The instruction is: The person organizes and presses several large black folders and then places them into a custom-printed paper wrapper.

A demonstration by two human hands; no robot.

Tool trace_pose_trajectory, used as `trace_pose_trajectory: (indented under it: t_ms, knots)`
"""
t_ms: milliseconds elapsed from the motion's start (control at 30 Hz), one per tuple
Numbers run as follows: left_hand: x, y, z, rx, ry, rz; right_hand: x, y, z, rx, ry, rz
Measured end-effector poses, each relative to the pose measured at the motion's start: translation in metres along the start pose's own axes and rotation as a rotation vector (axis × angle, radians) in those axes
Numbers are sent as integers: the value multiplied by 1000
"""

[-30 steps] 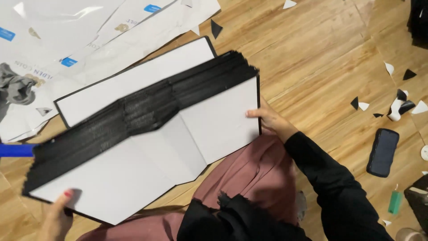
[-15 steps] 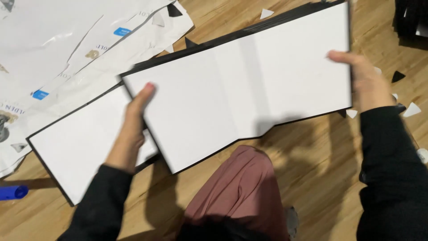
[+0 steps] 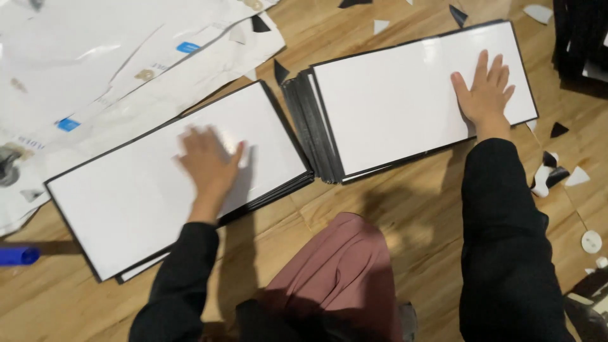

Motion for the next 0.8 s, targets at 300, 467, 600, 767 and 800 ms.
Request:
trace_pose_trajectory:
  t_ms: [300,467,600,767,800]
  knots:
    - [254,82,-101,-224,683,-23,241,34,-122,-492,680,700]
    - [314,74,-114,-267,803,-163,320,-79,-152,263,347,590]
    - [343,58,-105,-271,834,-149,306,-161,-132,333,35,354]
    - [318,87,-107,-330,907,-289,304,-159,-127,266,-143,304]
    - [312,91,-108,-296,915,-327,305,-159,-127,267,-123,267]
Point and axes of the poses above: each hand's wrist, its own z-axis towards the middle knuckle, its own y-axis out of the back of the hand, x = y × z, the point moved 5 cm from there along z, towards the middle knuckle, and after that the axes turned 12 degrees about -x, right-handed, at the moved point
